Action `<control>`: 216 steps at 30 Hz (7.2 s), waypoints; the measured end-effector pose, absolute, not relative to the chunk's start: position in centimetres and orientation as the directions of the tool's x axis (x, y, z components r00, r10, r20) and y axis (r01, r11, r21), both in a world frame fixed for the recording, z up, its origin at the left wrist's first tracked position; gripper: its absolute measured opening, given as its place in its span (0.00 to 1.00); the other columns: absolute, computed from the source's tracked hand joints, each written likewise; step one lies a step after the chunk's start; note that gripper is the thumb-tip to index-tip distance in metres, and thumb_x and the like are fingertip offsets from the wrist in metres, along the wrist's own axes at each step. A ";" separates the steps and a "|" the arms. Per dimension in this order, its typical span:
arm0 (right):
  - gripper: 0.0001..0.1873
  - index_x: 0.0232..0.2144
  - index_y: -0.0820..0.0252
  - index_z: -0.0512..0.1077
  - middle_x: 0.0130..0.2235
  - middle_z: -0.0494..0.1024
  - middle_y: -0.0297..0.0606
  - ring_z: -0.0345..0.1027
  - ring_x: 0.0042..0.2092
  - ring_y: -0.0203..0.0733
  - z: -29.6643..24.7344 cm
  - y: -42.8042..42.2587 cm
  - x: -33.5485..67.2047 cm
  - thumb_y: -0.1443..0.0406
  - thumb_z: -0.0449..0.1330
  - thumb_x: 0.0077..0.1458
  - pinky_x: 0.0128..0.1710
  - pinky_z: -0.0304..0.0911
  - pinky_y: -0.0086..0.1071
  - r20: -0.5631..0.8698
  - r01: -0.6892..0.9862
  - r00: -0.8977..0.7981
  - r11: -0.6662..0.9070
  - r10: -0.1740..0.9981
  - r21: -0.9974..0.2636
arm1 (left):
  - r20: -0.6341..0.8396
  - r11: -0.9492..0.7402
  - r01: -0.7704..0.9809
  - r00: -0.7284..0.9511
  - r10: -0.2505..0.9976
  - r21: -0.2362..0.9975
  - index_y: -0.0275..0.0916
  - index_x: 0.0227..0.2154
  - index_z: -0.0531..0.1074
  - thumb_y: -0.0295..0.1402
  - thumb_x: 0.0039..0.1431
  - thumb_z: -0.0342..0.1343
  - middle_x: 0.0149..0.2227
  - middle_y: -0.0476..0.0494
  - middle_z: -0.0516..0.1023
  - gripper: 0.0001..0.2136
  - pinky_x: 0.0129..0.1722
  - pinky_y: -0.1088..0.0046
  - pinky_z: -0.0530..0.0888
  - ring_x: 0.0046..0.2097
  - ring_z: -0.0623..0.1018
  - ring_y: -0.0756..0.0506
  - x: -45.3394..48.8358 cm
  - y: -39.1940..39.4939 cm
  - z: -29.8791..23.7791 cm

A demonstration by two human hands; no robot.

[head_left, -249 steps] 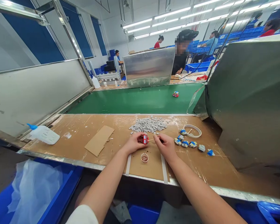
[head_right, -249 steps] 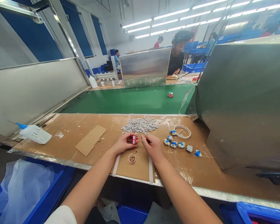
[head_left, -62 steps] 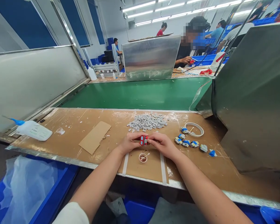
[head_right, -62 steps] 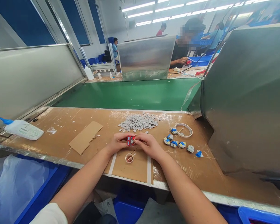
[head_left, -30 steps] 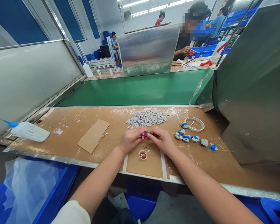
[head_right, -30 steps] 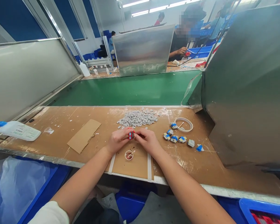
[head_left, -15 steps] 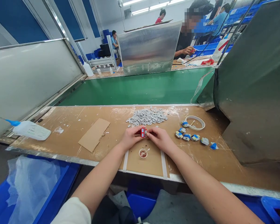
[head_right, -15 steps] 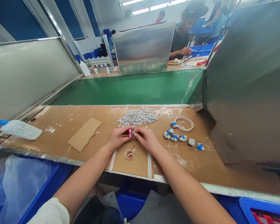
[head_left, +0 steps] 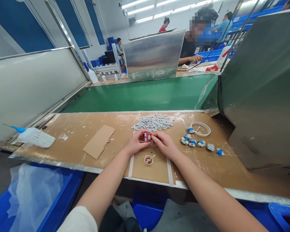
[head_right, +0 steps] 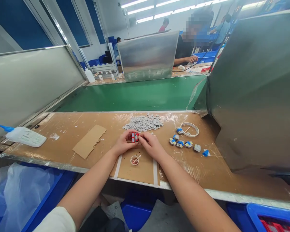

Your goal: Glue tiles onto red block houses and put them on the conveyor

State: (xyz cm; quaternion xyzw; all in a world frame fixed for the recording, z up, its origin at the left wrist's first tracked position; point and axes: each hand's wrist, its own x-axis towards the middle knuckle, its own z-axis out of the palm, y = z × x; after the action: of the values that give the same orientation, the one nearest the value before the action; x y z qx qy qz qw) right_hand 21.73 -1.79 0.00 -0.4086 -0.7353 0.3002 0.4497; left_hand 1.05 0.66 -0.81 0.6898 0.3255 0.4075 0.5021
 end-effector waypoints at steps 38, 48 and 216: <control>0.16 0.37 0.54 0.82 0.31 0.80 0.39 0.75 0.34 0.42 -1.5 -2.2 20.8 0.55 0.58 0.70 0.36 0.70 0.35 0.589 0.382 -0.271 0.647 0.762 -0.660 | 0.611 -0.733 0.543 0.434 0.662 0.409 0.42 0.43 0.74 0.26 0.53 0.66 0.40 0.46 0.75 0.15 0.41 0.70 0.76 0.41 0.77 0.45 0.8 0.5 -1.9; 0.17 0.37 0.55 0.82 0.32 0.80 0.40 0.75 0.33 0.42 -1.1 -2.3 21.2 0.54 0.57 0.70 0.36 0.71 0.34 0.549 0.408 -0.333 0.642 0.766 -0.649 | 0.553 -0.710 0.547 0.457 0.697 0.442 0.42 0.42 0.74 0.28 0.55 0.65 0.40 0.46 0.73 0.12 0.40 0.71 0.74 0.40 0.76 0.45 0.9 0.2 -1.8; 0.23 0.20 0.56 0.49 0.21 0.54 0.28 0.50 0.25 0.34 -0.2 -2.4 21.8 0.63 0.56 0.63 0.28 0.45 0.33 0.490 0.504 -0.182 0.509 0.853 -0.698 | 0.291 -0.544 0.274 0.613 0.734 0.793 0.41 0.48 0.75 0.32 0.55 0.70 0.48 0.41 0.77 0.18 0.52 0.63 0.72 0.49 0.76 0.41 0.5 1.4 -0.3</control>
State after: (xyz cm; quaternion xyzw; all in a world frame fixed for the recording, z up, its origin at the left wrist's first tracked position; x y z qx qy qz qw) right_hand 21.82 -2.37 -0.21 -0.4560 -0.7438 0.1945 0.4484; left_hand 0.52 1.37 -0.30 0.8202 0.3072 0.3147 0.3658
